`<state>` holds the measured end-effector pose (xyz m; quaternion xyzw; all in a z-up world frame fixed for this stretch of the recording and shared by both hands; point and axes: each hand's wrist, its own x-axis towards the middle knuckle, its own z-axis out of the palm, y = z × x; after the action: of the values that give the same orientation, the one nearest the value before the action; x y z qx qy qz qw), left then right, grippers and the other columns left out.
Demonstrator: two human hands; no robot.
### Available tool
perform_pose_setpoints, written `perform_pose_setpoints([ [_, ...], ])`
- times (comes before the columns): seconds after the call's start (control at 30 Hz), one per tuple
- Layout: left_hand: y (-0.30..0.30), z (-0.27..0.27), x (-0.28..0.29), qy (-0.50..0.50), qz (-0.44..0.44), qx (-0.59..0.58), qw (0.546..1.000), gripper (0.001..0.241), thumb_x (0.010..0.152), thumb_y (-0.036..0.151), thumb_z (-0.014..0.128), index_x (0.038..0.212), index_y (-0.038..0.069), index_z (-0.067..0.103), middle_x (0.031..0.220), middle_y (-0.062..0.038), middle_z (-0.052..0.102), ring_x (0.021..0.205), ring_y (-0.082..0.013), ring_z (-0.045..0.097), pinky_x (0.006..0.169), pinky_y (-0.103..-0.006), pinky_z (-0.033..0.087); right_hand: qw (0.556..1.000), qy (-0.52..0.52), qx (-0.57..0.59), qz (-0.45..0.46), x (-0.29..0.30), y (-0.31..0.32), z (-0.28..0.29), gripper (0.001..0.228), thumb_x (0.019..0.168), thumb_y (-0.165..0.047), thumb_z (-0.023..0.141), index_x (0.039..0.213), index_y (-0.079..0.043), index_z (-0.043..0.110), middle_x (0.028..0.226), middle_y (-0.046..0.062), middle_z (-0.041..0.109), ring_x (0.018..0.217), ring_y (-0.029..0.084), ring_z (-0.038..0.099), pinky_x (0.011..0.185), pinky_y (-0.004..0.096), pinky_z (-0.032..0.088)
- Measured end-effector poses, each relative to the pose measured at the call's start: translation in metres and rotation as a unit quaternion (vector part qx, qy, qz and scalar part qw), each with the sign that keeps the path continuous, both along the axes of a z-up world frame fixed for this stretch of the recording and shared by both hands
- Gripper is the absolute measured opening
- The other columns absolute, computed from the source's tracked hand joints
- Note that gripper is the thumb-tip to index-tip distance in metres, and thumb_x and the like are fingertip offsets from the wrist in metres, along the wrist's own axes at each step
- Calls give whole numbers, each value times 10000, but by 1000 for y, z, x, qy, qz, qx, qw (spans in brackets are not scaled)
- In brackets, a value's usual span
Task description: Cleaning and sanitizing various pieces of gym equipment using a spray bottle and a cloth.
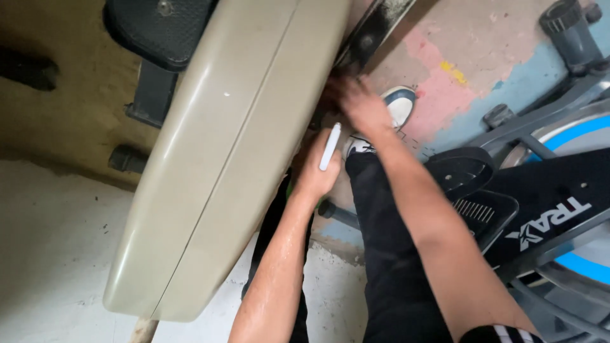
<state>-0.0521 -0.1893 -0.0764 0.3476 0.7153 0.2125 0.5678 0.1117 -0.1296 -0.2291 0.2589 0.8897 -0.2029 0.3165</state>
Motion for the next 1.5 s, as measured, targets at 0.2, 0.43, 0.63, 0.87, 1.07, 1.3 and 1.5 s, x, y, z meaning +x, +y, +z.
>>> perform_pose_setpoints([
  [0.2,8,21,-2,-76,55,18,995,327,863,111,488,1173,60,580,1035,-240,657,987,-438,648,869,-495,527,946,195,125,-227,-28,-2,24,589,804,-18,568,1390,-53,607,1526,204,619,1441,367,484,1172,421,390],
  [0.43,56,141,-18,5,92,59,994,541,820,86,537,1360,63,551,1160,-272,670,1093,-487,618,932,-535,497,579,329,-119,-736,-32,33,90,366,1034,-202,536,1302,29,630,1140,111,716,1014,233,656,927,342,530],
  [0.63,84,220,-57,42,113,109,987,263,974,193,569,1195,53,597,1070,-257,695,1007,-477,660,845,-542,527,375,506,-329,-703,-89,77,233,480,1098,-295,518,1419,60,555,1379,114,598,1280,236,521,1141,386,392],
  [0.87,121,216,-105,70,117,37,990,225,947,258,586,1020,52,642,891,-246,719,862,-484,682,738,-567,516,794,318,-260,-449,-141,117,242,663,1120,-396,385,1664,-48,236,1752,216,103,1600,370,-19,1221,456,-72],
  [1.07,144,197,-101,71,108,-25,991,285,953,305,577,978,25,622,864,-266,712,869,-496,681,765,-580,512,830,349,-35,-433,-108,191,80,500,1142,-313,576,1558,-59,462,1589,234,405,1491,388,396,1245,459,330],
  [1.3,152,197,-111,78,107,-57,990,288,917,288,602,1009,26,675,853,-279,704,862,-511,668,774,-571,512,652,295,-315,-623,-107,234,112,375,1093,-325,480,1305,-52,625,1060,5,687,908,137,633,823,341,572],
  [1.5,119,222,-129,-81,227,-43,970,372,875,208,622,1213,57,659,781,-165,710,605,-290,741,585,-384,595,966,156,190,-78,-82,109,105,505,1088,-194,487,1531,44,537,1681,119,447,1454,338,480,1019,535,480],
])
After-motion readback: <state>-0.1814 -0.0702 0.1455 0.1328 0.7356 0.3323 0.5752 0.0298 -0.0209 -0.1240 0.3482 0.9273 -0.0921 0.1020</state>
